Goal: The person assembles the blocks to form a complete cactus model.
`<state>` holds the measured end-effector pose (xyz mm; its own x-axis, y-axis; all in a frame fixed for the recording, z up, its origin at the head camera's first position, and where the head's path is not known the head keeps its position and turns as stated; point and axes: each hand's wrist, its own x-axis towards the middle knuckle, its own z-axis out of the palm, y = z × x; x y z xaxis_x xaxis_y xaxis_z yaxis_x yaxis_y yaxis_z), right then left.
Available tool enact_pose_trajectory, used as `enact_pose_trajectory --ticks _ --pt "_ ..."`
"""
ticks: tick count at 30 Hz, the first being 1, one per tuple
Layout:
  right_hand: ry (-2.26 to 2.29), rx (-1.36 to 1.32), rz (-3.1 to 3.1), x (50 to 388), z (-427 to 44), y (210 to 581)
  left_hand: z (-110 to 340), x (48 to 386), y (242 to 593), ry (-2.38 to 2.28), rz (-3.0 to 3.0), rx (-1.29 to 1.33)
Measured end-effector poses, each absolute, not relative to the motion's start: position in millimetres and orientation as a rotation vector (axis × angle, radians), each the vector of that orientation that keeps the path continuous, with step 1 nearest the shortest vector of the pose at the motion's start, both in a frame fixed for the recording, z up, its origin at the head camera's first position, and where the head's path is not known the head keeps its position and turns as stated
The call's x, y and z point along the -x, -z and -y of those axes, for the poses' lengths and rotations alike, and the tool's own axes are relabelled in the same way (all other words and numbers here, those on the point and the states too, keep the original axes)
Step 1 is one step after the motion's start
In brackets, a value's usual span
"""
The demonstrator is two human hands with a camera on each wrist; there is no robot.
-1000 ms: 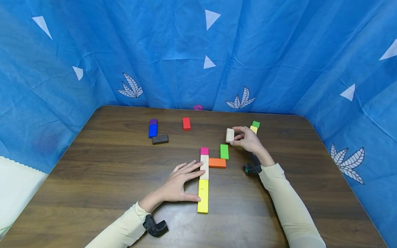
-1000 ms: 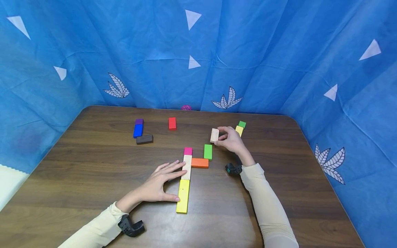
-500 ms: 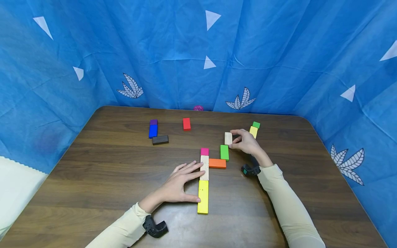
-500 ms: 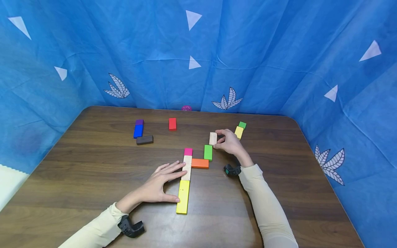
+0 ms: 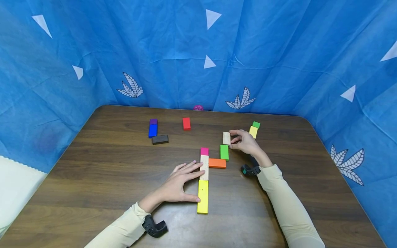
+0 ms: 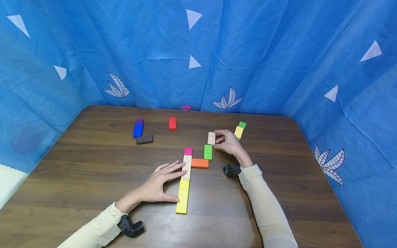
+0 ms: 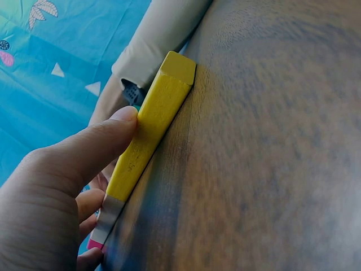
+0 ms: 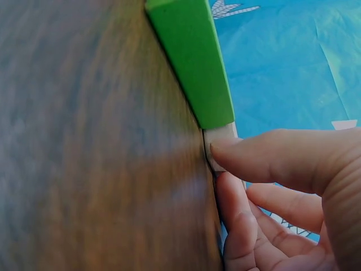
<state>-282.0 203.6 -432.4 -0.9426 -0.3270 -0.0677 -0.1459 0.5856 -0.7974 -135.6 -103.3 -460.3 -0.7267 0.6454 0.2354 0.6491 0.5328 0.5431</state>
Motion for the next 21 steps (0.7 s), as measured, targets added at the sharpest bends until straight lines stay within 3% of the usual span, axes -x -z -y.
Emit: enact_pose_trajectory --ticks 21 --pt "1.334 0.522 -2.575 278.7 -200.6 435.4 103.8 136.0 460.5 0.985 2.751 1.158"
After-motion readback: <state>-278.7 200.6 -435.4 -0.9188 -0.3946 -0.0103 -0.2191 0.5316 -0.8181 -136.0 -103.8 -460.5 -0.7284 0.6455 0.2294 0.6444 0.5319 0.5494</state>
